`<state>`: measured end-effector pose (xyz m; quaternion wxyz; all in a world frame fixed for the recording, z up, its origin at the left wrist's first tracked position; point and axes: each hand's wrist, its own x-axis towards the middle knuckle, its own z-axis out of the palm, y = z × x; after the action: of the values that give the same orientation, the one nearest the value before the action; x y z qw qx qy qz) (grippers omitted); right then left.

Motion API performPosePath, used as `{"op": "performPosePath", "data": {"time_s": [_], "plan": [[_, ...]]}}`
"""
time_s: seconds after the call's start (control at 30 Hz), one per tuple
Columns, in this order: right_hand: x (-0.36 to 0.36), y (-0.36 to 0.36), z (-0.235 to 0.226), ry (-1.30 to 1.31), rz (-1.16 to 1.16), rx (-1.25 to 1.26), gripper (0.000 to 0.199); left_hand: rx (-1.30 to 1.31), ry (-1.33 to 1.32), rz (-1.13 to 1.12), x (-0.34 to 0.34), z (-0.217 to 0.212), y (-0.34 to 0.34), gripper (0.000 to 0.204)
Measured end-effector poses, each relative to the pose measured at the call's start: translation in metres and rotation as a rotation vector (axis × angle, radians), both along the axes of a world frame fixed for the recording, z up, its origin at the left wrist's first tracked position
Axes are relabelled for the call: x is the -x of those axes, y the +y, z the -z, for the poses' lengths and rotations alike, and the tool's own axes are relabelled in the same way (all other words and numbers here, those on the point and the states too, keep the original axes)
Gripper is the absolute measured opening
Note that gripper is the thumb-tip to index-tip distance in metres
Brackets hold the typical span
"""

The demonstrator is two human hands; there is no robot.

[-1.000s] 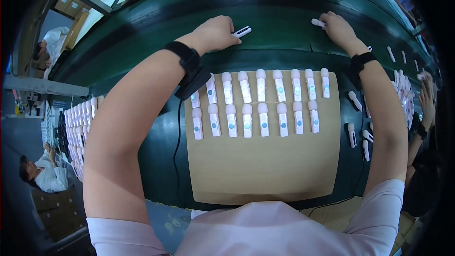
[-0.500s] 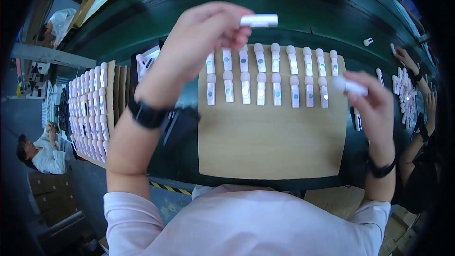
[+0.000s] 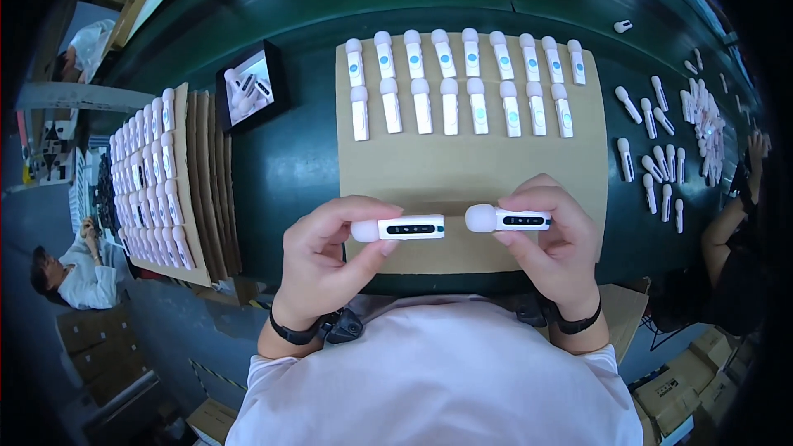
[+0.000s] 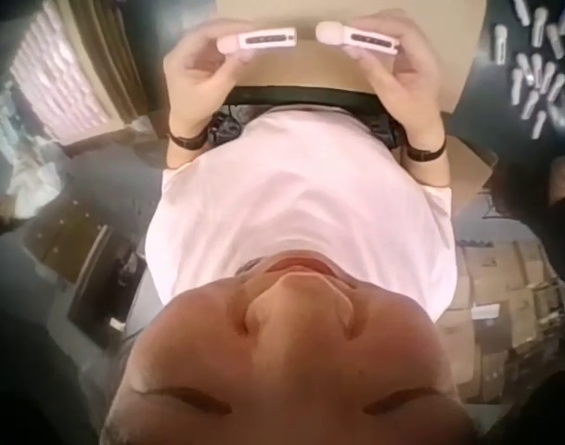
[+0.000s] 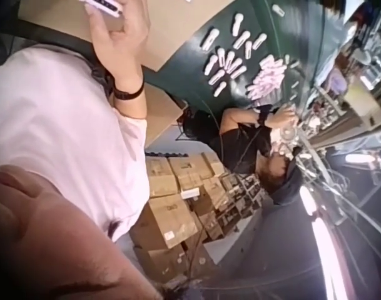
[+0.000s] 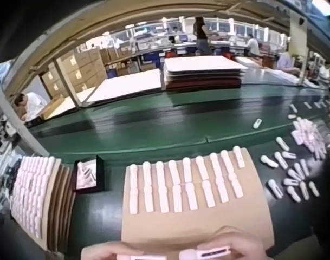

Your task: The person picks up a microphone and a receiver, aligns them, and presses them together by hand. They place the assembled device onto a cardboard sheet and repeat the process for the remaining units.

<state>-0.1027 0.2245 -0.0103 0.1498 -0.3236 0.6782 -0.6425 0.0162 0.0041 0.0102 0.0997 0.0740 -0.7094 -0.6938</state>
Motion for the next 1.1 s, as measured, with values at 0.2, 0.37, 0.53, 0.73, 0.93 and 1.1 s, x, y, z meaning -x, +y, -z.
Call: {"op": "performPosePath", "data": {"time_s": [0.2,0.37,0.53,0.73,0.93,1.1], "plan": [[-0.003,-0.008,0.0,0.068,-0.049,0.029,0.026,0.092,0.042,0.004,-0.003,0.001,0.0,0.023],[-0.002,-0.012,0.003,0.111,-0.032,0.077,0.027,0.227,0.099,0.036,0.0,0.002,-0.002,0.025],[-0.001,-0.01,0.004,0.126,-0.042,0.088,0.028,0.261,0.155,0.047,0.001,0.007,-0.001,0.024],[0.0,-0.009,0.005,0.132,-0.035,0.079,0.028,0.242,0.14,0.056,0.003,0.006,0.0,0.023],[-0.001,-0.007,0.006,0.1,-0.043,0.071,0.028,0.253,0.132,0.036,0.005,0.003,0.0,0.027],[0.001,-0.01,0.005,0.137,-0.025,0.112,0.028,0.284,0.165,0.031,0.007,0.004,0.002,0.025]]}}
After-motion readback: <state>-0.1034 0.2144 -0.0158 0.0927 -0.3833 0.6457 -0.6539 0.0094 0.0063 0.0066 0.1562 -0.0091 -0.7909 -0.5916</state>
